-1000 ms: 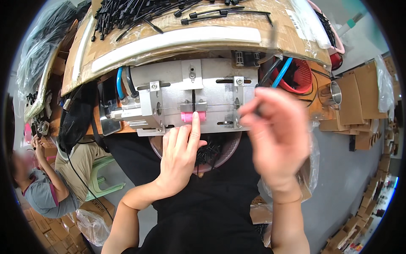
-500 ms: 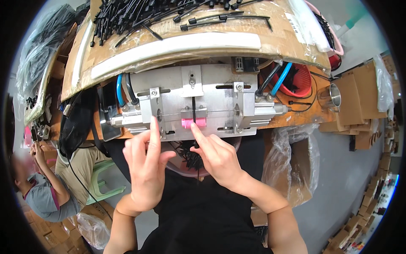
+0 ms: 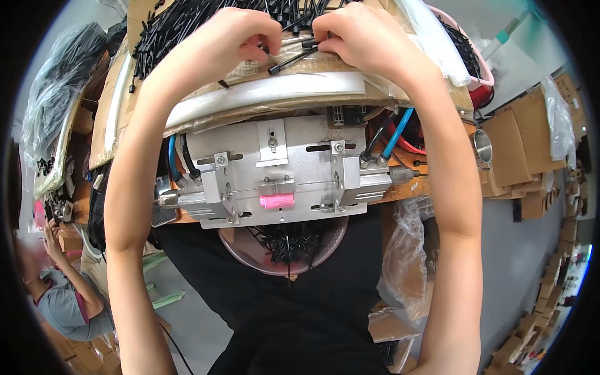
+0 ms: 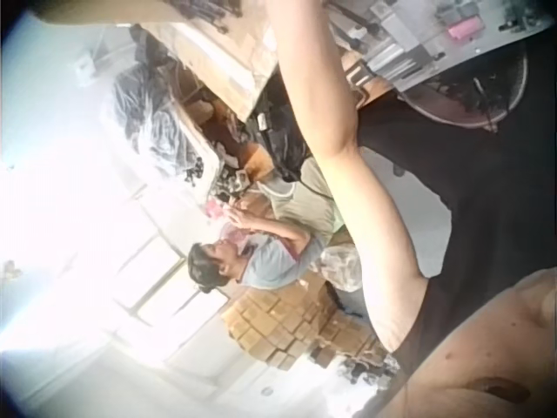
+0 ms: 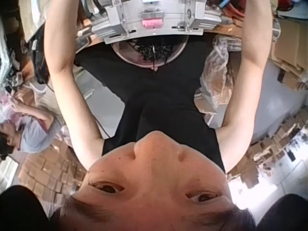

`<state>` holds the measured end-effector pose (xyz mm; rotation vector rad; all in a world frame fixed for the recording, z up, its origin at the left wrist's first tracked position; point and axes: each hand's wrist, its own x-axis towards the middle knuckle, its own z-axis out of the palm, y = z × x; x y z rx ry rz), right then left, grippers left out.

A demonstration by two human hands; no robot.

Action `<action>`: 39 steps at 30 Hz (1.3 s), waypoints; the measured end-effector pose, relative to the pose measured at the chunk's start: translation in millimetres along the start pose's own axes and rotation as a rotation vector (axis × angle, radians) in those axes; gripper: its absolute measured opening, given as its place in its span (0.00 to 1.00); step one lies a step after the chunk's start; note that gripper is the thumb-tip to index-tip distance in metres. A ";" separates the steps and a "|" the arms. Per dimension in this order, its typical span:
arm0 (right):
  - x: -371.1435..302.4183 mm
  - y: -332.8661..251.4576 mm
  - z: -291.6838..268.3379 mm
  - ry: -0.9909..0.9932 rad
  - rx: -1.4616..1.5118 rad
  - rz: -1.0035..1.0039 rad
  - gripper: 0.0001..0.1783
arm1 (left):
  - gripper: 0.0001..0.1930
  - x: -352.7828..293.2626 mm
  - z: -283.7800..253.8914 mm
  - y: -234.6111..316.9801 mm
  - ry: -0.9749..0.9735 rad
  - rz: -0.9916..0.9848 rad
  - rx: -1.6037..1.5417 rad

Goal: The person repeatedly picks black cable ties from a pile on a cardboard surface and inserts them into a metal jig with a pink guide. They then press a lever to secure the ties and drop the finished items into a bowl below. The process is repeated continuously throughout the clip.

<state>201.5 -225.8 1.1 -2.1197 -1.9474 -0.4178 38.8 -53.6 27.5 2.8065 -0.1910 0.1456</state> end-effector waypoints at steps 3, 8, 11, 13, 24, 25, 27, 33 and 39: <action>-5.3 0.5 1.3 0.125 0.131 0.082 0.07 | 0.20 -50.0 19.3 17.4 0.463 0.091 0.087; -8.7 -72.4 -50.4 0.498 0.693 0.759 0.12 | 0.39 -146.4 101.8 104.5 0.525 -0.243 0.313; -50.0 -75.5 -39.9 0.808 0.884 0.513 0.14 | 0.29 -168.9 164.1 143.3 0.411 -0.343 0.347; -81.7 -55.8 -45.6 0.744 0.912 0.420 0.17 | 0.32 -163.7 192.9 144.2 0.390 -0.363 0.257; -143.0 -159.6 16.2 0.543 0.849 0.327 0.17 | 0.35 -160.5 195.1 138.8 0.300 -0.398 0.181; -152.8 -171.7 29.6 0.463 0.789 0.324 0.22 | 0.35 -162.8 190.7 141.1 0.303 -0.407 0.138; -161.1 -193.6 58.3 0.390 0.685 0.307 0.31 | 0.34 -164.9 176.8 146.2 0.330 -0.410 0.080; -164.4 -215.5 97.1 0.320 0.601 0.242 0.38 | 0.36 -185.2 158.3 153.3 0.392 -0.433 0.034; -156.4 -211.1 93.5 0.278 0.577 0.253 0.38 | 0.36 -189.3 148.3 150.2 0.417 -0.432 0.016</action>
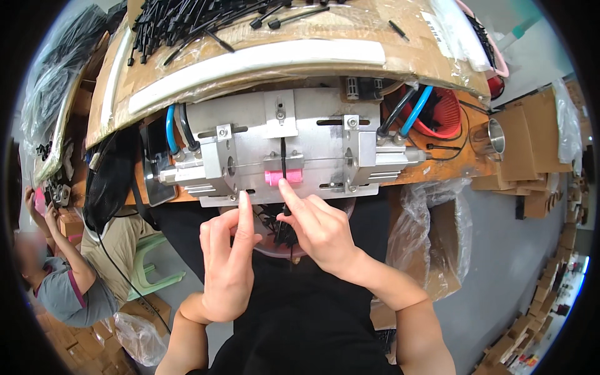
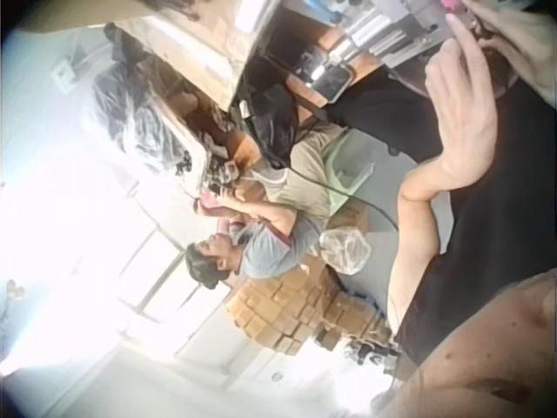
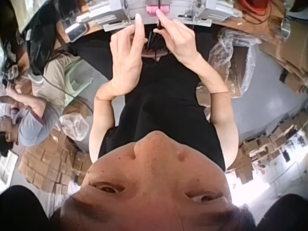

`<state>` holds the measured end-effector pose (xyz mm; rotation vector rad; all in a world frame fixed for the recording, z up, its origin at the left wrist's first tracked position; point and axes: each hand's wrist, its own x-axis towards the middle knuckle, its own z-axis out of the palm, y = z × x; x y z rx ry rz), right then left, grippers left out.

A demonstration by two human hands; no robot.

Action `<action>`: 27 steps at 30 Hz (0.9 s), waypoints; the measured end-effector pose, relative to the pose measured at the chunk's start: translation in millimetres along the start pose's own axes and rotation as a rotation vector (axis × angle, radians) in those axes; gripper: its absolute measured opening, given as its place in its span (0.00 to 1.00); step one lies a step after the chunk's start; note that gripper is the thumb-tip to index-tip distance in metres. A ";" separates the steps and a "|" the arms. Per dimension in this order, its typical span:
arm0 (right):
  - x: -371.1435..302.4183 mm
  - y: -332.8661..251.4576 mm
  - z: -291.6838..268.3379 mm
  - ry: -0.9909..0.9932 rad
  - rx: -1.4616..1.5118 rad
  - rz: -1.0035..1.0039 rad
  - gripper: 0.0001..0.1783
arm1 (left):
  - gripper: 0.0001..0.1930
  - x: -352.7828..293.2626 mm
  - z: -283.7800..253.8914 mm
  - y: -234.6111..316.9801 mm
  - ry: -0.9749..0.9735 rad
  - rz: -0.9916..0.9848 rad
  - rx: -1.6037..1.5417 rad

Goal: The person repeatedly picks black cable ties from a pile on a cardboard surface and inserts them into a metal jig with a pink guide. They then press a lever to secure the ties and drop the finished items into a bowl below. The process is repeated continuously throughout the clip.

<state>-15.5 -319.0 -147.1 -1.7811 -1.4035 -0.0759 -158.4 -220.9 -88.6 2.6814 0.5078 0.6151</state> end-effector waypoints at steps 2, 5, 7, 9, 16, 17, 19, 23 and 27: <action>10.0 -3.3 -16.4 -0.084 -0.017 -0.011 0.40 | 0.35 9.0 -6.1 -5.8 0.041 0.023 0.030; 45.6 3.8 -60.9 0.056 -0.200 -0.117 0.31 | 0.31 37.6 -27.5 -29.8 0.120 0.016 0.106; 93.0 24.2 -98.3 0.306 -0.323 0.209 0.15 | 0.29 83.3 -35.0 -48.0 0.271 0.022 0.095; 148.0 74.3 -137.9 0.343 -0.729 0.076 0.16 | 0.19 138.5 -42.4 -76.2 0.344 0.165 0.064; 229.0 74.2 -103.2 -0.103 -0.314 -0.362 0.07 | 0.08 217.2 -46.8 -125.4 0.099 0.423 0.090; 229.7 70.0 -93.1 -0.152 -0.384 -0.374 0.08 | 0.08 219.6 -45.1 -121.8 0.095 0.442 0.074; 236.0 68.6 -84.9 -0.275 -0.509 -0.367 0.09 | 0.07 222.4 -46.5 -118.1 0.088 0.473 0.057; 217.0 75.3 -135.8 -0.154 -0.425 -0.442 0.11 | 0.05 215.5 -45.9 -123.1 0.087 0.415 -0.100; 204.4 135.5 -274.7 0.207 -0.858 0.034 0.08 | 0.04 222.3 -35.4 -128.9 0.037 0.142 -0.788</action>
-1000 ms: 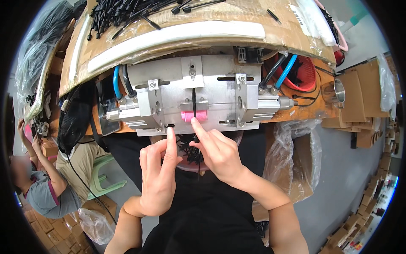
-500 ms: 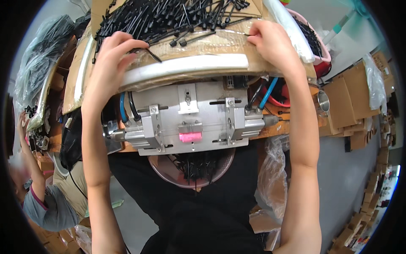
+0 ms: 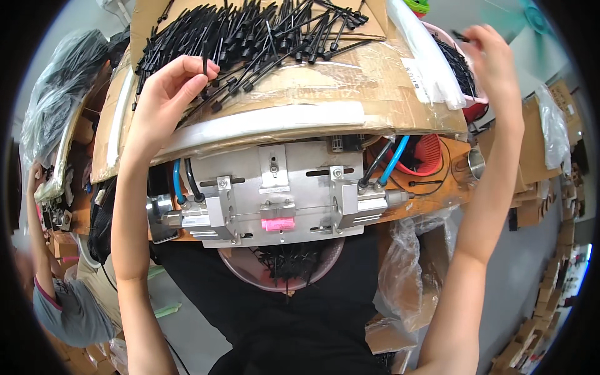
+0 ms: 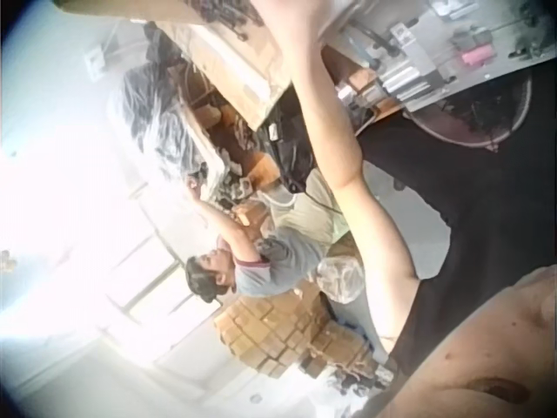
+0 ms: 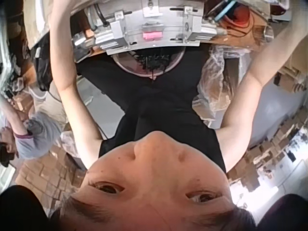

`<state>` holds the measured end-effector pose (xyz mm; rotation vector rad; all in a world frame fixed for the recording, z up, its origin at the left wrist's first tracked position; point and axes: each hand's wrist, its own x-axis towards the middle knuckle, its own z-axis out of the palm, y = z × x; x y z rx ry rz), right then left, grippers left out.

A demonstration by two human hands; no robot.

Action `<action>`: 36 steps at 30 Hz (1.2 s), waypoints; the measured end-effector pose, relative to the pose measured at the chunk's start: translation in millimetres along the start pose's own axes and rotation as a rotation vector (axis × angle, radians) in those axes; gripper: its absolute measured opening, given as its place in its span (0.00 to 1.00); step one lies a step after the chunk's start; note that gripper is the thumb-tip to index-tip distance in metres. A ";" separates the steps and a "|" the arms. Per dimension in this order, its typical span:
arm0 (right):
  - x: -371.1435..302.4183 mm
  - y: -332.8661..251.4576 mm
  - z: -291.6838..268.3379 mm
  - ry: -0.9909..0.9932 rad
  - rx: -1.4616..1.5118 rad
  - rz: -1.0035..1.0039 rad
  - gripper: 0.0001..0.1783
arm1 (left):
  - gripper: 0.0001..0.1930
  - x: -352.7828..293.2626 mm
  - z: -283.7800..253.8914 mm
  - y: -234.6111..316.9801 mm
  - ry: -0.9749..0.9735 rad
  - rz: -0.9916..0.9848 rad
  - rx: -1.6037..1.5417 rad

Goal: The person repeatedly picks black cable ties from a pile on a cardboard surface and inserts them into a metal jig with a pink guide. They then press a lever to secure the ties and drop the finished items into a bowl below. The process is repeated continuously throughout the clip.

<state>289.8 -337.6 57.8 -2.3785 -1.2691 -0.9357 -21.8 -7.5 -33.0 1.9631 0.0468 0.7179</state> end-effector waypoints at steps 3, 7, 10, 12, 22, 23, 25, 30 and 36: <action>12.1 98.6 14.0 0.032 -0.299 0.050 0.09 | 0.04 17.9 14.2 6.5 -0.005 0.111 0.210; 21.2 20.9 30.7 0.041 0.018 -0.084 0.11 | 0.09 5.5 22.8 36.4 0.040 0.205 0.665; 20.5 -66.3 63.6 -0.184 0.415 -0.322 0.08 | 0.11 -12.2 30.6 40.7 -0.022 0.096 0.792; 22.3 -110.9 82.8 -0.336 0.440 -0.459 0.07 | 0.10 -19.0 24.5 43.7 -0.073 0.077 0.826; 4.7 -150.5 70.1 -0.246 0.413 -0.536 0.04 | 0.08 0.1 17.5 37.8 0.146 0.381 0.509; 6.7 -145.0 68.2 -0.187 0.464 -0.563 0.04 | 0.07 -3.3 19.3 44.1 0.027 0.299 0.560; 7.5 -141.4 46.3 -0.305 0.574 -0.360 0.04 | 0.08 -9.0 14.1 41.7 -0.177 0.320 0.715; 4.2 -101.4 18.3 -0.427 1.148 0.053 0.14 | 0.10 -26.1 -15.7 56.0 -0.422 0.149 0.606; -28.3 -99.6 15.9 -0.162 1.525 0.200 0.25 | 0.32 -82.0 25.9 70.6 -0.022 0.181 0.715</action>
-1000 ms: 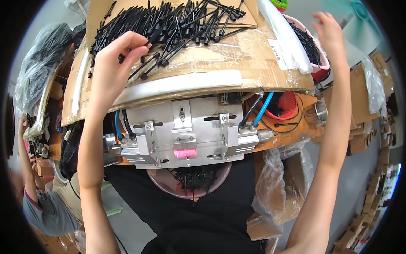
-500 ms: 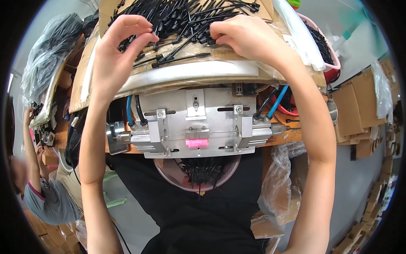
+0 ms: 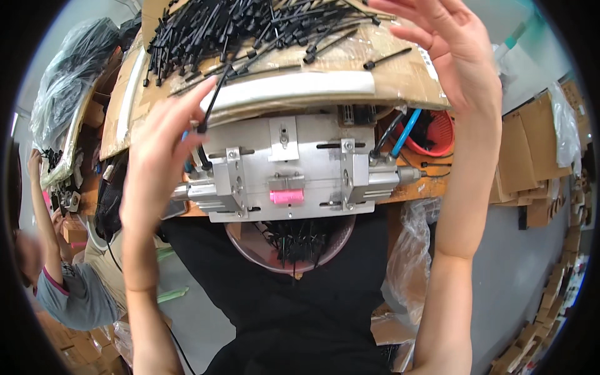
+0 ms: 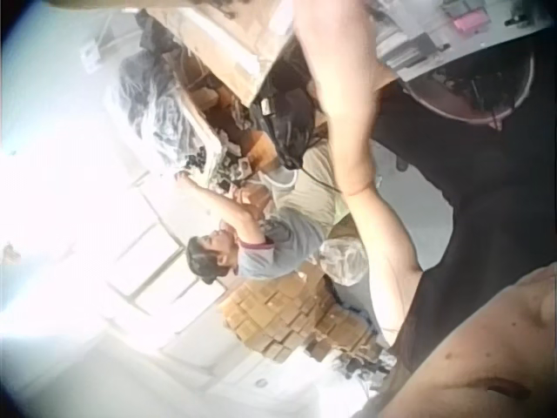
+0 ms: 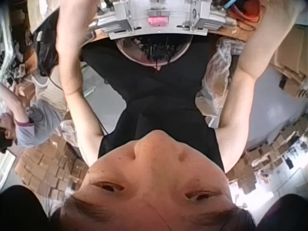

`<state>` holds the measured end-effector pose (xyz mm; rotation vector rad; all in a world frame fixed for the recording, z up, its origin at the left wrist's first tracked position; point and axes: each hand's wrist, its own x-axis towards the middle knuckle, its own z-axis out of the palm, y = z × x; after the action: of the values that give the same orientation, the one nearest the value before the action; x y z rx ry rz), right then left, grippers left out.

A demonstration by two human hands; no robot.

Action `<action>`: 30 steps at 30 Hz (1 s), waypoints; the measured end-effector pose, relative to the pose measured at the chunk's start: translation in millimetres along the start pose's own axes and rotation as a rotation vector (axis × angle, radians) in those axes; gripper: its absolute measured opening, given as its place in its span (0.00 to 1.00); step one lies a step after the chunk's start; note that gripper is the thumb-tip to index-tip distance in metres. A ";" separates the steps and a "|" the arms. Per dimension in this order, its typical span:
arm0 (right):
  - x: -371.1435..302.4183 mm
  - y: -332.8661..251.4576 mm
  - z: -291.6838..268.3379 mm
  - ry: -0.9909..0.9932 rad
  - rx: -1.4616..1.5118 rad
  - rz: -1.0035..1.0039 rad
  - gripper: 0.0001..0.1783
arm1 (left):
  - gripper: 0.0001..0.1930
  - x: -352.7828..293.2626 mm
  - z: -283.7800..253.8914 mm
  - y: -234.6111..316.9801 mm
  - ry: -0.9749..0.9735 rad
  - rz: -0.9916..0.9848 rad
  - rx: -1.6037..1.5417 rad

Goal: The person repeatedly picks black cable ties from a pile on a cardboard surface and inserts them into a metal jig with a pink guide. They then press a lever to secure the ties and drop the finished items into a bowl below. The process is repeated continuously throughout the clip.

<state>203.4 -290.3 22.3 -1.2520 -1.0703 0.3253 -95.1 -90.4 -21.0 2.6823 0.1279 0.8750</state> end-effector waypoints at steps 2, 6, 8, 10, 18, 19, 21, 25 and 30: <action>-23.8 -7.1 -14.9 0.120 0.014 0.018 0.27 | 0.39 -36.3 18.9 32.8 0.003 0.007 0.067; -59.2 -10.5 -8.4 0.140 0.112 -0.004 0.27 | 0.34 -107.1 73.7 86.6 -0.129 -0.064 0.215; -73.0 -16.2 -0.2 0.155 0.167 -0.047 0.27 | 0.34 -113.7 95.8 93.7 -0.166 -0.118 0.298; -80.5 -25.1 18.2 0.245 0.129 -0.068 0.23 | 0.35 -111.2 106.1 95.4 -0.176 -0.125 0.290; -121.6 -26.3 44.1 0.194 -0.074 -0.227 0.16 | 0.37 -97.9 102.8 92.7 -0.248 -0.103 0.271; -133.4 -22.7 59.1 0.222 -0.132 -0.219 0.16 | 0.37 -96.3 101.2 93.3 -0.267 -0.103 0.274; -158.9 -6.4 90.6 0.155 -0.300 -0.206 0.19 | 0.36 -94.7 86.0 92.2 -0.287 -0.127 0.244; -209.8 31.2 142.4 -0.033 -0.539 -0.082 0.28 | 0.21 -27.2 47.4 42.3 0.054 -0.090 0.114; -218.7 59.2 169.4 -0.097 -0.621 -0.096 0.37 | 0.09 35.9 30.1 -19.6 -0.027 -0.063 -0.014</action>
<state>-22.4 -324.9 -144.5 -1.7363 -1.3672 -0.0326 -48.2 -73.5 -30.2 2.6610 0.1980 0.8175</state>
